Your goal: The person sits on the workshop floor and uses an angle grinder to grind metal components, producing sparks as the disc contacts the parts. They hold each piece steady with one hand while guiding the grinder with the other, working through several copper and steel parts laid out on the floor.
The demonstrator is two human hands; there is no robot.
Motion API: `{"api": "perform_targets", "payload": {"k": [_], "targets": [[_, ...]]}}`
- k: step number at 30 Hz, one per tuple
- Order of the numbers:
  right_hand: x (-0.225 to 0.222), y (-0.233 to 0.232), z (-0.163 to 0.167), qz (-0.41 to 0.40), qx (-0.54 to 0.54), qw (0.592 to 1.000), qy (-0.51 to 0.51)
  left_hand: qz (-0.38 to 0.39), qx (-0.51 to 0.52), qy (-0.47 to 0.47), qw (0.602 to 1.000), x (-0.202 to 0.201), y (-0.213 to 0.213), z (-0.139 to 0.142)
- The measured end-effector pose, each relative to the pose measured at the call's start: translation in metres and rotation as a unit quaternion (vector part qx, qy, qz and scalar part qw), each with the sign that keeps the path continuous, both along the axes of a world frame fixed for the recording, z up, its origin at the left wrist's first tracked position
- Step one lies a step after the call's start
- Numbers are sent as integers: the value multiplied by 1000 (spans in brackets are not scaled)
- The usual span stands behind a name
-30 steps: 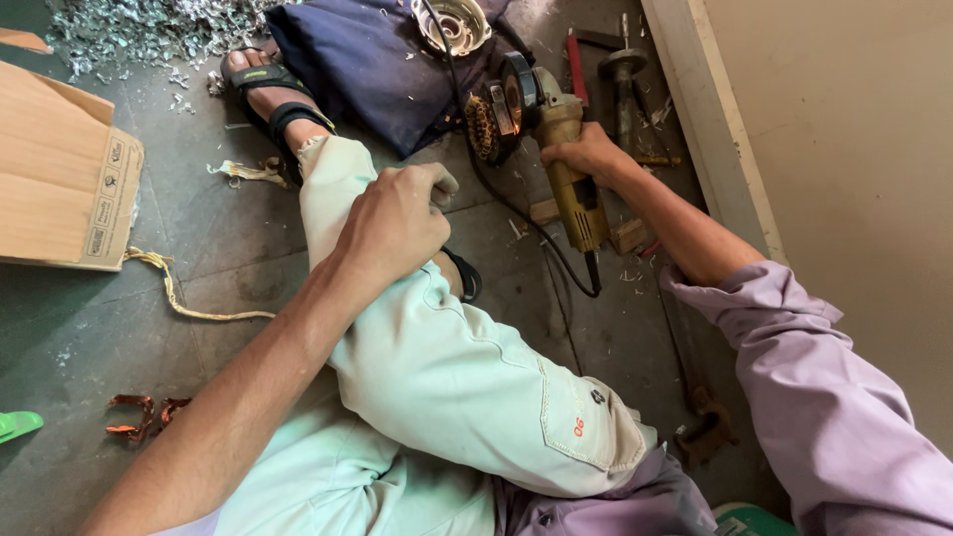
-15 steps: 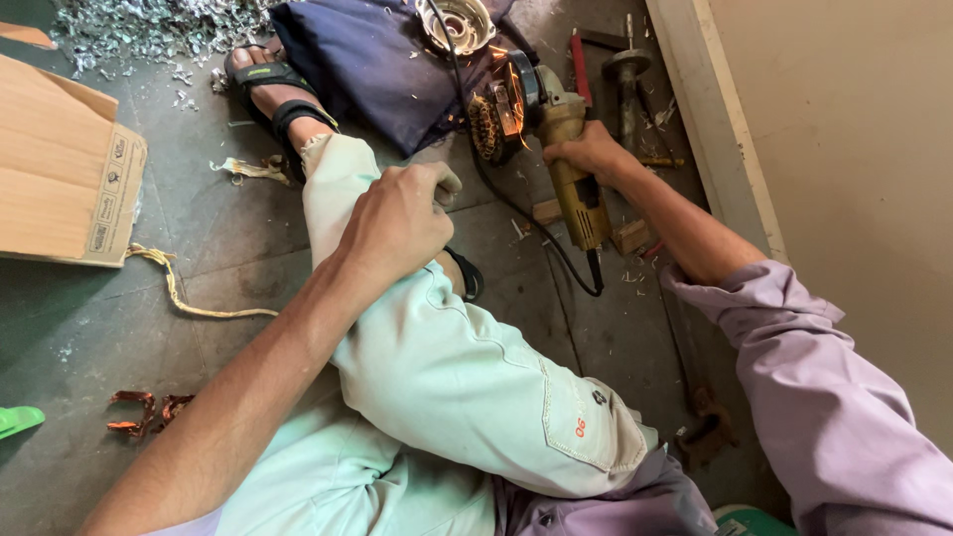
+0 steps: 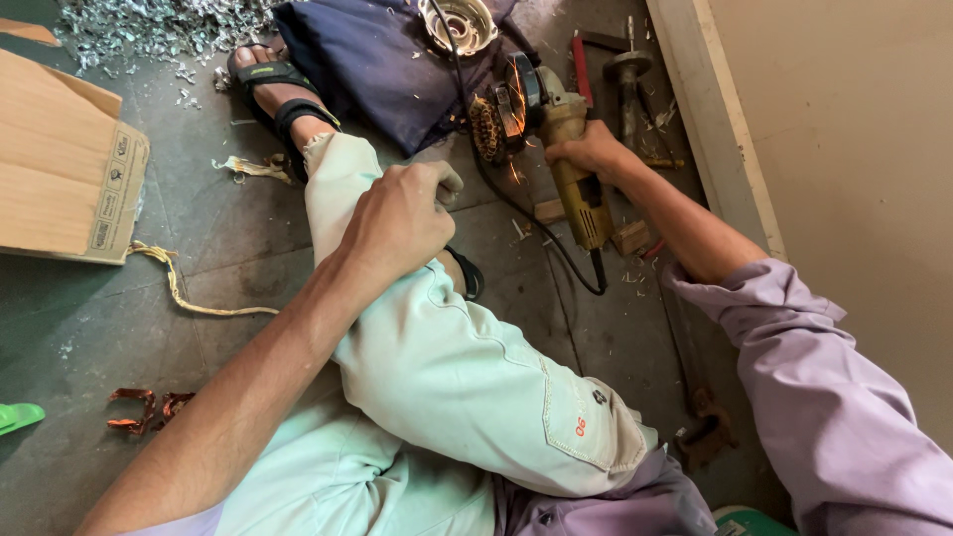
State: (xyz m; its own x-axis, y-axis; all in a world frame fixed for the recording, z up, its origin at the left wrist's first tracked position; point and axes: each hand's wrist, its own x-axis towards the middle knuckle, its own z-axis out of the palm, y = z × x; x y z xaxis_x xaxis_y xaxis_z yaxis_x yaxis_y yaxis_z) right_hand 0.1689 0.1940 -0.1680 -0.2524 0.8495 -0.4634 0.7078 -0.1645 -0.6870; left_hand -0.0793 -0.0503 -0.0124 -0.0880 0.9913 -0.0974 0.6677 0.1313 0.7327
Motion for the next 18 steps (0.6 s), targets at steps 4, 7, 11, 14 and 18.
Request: {"api": "perform_targets", "payload": {"k": [4, 7, 11, 14, 18], "targets": [[0, 1, 1, 5, 0, 1000, 25, -1, -1, 3, 1000, 1, 1, 0], [-1, 0, 2, 6, -6, 1000, 23, 1, -2, 4, 1000, 1, 1, 0], [-2, 0, 7, 11, -20, 1000, 0, -1, -5, 2, 1000, 0, 1, -1], [-3, 0, 10, 8, -24, 1000, -10, -1, -3, -3, 1000, 0, 0, -1], [-4, -2, 12, 11, -33, 999, 20, 1, -6, -4, 1000, -1, 0, 0]]}}
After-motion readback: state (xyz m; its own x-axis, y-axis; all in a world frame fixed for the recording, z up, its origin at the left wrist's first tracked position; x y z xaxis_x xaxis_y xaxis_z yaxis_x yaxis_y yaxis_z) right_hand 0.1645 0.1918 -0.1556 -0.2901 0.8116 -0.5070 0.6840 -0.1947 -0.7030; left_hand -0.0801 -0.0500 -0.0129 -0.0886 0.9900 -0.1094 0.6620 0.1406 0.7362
